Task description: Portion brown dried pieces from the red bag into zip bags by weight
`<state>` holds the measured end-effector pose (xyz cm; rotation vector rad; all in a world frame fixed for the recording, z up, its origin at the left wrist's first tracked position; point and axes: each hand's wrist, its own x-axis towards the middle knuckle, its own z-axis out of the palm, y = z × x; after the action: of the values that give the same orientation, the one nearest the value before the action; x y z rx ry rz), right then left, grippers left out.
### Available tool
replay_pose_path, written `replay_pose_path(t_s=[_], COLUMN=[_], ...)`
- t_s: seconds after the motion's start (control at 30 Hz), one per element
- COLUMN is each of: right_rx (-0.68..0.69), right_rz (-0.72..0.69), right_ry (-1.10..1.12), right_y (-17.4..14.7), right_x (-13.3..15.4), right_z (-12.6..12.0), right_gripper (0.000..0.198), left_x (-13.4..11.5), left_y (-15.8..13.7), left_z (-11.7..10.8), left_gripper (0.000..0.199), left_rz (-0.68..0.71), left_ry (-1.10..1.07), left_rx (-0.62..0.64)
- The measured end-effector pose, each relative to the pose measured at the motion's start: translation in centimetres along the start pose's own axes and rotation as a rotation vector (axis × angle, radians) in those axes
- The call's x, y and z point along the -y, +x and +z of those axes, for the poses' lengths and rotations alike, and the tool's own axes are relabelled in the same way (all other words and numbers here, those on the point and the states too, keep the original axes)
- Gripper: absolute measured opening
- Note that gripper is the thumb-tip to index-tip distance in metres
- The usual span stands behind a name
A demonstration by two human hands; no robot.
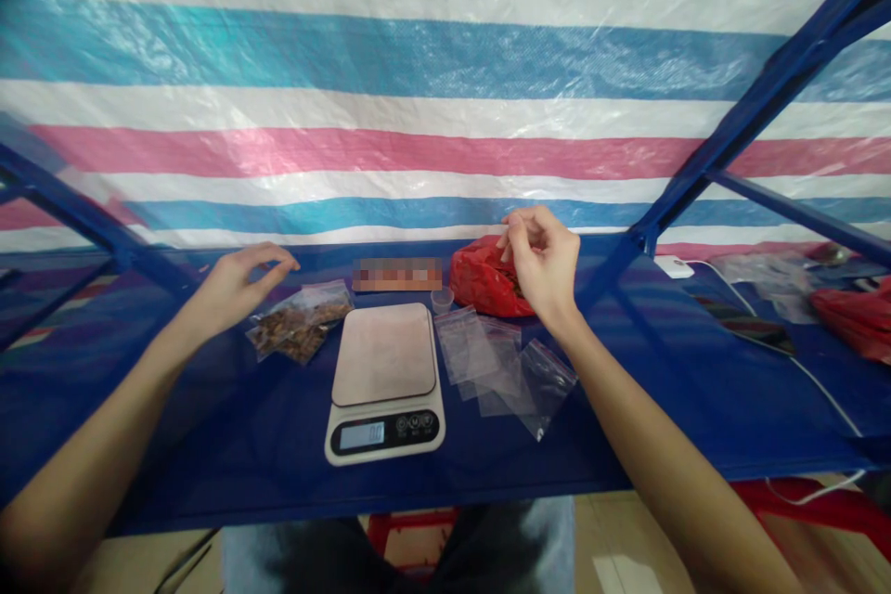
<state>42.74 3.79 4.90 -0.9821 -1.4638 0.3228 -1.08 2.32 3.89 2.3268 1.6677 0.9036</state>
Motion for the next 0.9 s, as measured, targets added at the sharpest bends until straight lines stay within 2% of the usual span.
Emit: replay_pose_path(t_s=[0.1, 0.2, 0.3, 0.43, 0.5, 0.67, 0.8, 0.9], right_rx=[0.183, 0.229, 0.309, 0.503, 0.566, 0.586, 0.607, 0.64], right_rz=[0.068, 0.059, -0.018, -0.117, -0.121, -0.142, -0.168, -0.175], right_ry=[-0.089, -0.261, -0.429, -0.541, -0.555, -0.547, -0.53, -0.526], right_y=[1.2, 0.9, -0.1, -1.3, -1.6, -1.7, -1.8, -2.0], right_x=[-3.0, -5.9, -7.5, -8.3, -8.6, -8.8, -8.6, -8.4], right_z=[-1.4, -2.5, -2.9, -2.5, -2.2, -2.1, -2.0, -1.9], right_gripper=[0.029, 0.019, 0.019, 0.026, 0.028, 0.027, 0.034, 0.038], left_x=[-0.1, 0.7, 1.6, 2.0, 2.0, 2.6, 3.7, 4.5], left_y=[-0.1, -0.7, -1.4, -2.0, -2.1, -2.7, -3.0, -3.0], left_z=[0.3, 1.2, 2.0, 2.3, 2.4, 2.6, 2.5, 2.3], left_gripper=[0.038, 0.045, 0.044, 0.036, 0.034, 0.029, 0.027, 0.027], left_rz=[-0.069, -0.086, -0.036, 0.051, 0.046, -0.055, -0.19, -0.228], left_ry=[0.052, 0.042, 0.026, 0.015, -0.022, -0.123, -0.193, -0.196], left_rx=[0.021, -0.124, -0.246, -0.26, -0.262, -0.292, -0.342, -0.348])
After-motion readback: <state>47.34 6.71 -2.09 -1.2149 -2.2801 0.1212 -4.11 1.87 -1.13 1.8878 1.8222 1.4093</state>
